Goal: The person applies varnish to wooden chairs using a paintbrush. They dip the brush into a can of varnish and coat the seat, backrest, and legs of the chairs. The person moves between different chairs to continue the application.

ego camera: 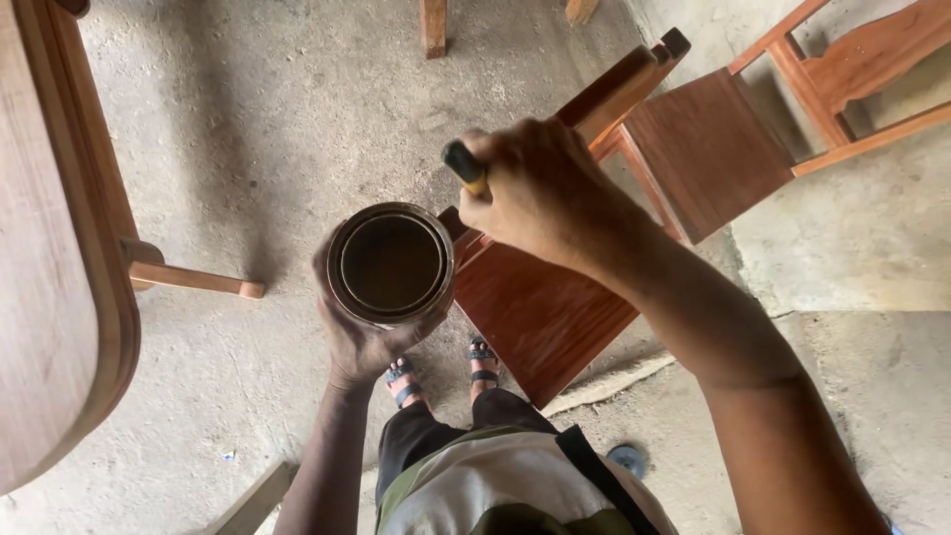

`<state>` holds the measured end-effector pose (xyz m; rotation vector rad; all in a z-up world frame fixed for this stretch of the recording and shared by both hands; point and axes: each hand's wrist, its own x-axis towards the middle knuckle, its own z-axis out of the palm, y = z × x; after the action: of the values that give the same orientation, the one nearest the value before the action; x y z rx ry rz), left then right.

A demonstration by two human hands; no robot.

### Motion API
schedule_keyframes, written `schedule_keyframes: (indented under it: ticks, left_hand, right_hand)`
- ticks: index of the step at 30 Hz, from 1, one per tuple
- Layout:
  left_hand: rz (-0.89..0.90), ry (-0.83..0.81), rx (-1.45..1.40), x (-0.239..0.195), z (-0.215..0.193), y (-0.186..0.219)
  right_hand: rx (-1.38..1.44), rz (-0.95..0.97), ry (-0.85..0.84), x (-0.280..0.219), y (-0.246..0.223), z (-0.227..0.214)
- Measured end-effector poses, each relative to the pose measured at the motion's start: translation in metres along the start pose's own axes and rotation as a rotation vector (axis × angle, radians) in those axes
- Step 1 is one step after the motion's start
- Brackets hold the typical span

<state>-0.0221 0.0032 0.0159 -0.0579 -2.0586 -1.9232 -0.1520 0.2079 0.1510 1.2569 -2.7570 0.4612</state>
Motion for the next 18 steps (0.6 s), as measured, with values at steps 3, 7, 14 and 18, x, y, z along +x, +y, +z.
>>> schedule_keyframes:
  ticks: [3,7,14,18]
  left_hand:
    - [-0.016,0.024,0.019,-0.002,0.001,0.002]
    - [-0.001,0.043,0.072,-0.002,0.0,0.002]
    - [-0.022,0.025,0.013,-0.003,0.005,0.005]
    - [0.065,0.045,0.037,-0.001,0.007,0.011]
  right_hand:
    - [-0.026,-0.003,0.015,0.009,-0.003,-0.008]
    - [0.082,-0.142,-0.067,0.015,-0.006,0.01]
    - [-0.017,-0.118,-0.028,0.017,-0.006,-0.018]
    - [-0.043,0.036,-0.104,0.012,0.026,-0.015]
